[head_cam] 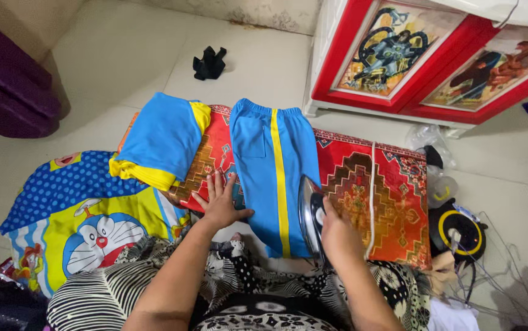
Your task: The person irons a pair of blue pants with yellow stripes and a matching blue top using a hand iron on a patterned mat.
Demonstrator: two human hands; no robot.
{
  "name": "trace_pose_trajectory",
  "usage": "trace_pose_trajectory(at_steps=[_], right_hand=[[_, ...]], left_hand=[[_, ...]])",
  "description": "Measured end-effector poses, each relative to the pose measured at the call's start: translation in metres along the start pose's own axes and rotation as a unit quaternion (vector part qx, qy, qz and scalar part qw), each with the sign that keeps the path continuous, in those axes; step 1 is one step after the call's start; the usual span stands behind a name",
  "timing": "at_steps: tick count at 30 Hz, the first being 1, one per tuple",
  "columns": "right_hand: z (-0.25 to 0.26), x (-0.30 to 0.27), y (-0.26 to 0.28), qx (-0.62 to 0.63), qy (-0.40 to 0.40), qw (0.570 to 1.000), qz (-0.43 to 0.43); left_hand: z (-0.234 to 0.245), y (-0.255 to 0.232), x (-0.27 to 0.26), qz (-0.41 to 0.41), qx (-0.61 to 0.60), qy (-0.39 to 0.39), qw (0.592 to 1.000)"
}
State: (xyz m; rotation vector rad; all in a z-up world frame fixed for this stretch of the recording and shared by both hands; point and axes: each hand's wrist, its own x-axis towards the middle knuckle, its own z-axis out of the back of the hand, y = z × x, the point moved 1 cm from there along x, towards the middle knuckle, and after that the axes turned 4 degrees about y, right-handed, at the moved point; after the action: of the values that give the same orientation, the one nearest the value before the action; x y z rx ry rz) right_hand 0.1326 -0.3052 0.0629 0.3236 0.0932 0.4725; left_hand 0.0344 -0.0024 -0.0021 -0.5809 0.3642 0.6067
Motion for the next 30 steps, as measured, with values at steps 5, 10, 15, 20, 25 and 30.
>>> trace_pose_trajectory(at_steps=[5,10,15,20,25,30], right_hand=[[0.009,0.011,0.005,0.011,0.044,0.995,-0.086],[0.033,0.094,0.022,0.052,0.018,0.995,-0.089],[0.044,0.071,0.042,0.115,-0.026,0.993,0.006],[0.029,0.021,0.065,0.076,0.099,0.991,0.045],[-0.006,0.062,0.102,0.067,0.072,0.989,0.112],[-0.021,0.123,0.144,0.088,0.083,0.982,0.148]], left_hand=[[-0.038,0.027,0.005,-0.105,-0.155,-0.205,0.961],[-0.142,0.048,-0.007,-0.108,-0.366,-0.383,0.841],[-0.191,0.046,0.000,-0.082,-0.460,-0.142,0.872],[-0.195,0.040,0.000,-0.245,-0.266,-0.148,0.921],[-0.203,0.037,-0.001,-0.100,-0.422,0.106,0.895],[-0.200,0.046,-0.008,-0.152,-0.316,0.081,0.933]])
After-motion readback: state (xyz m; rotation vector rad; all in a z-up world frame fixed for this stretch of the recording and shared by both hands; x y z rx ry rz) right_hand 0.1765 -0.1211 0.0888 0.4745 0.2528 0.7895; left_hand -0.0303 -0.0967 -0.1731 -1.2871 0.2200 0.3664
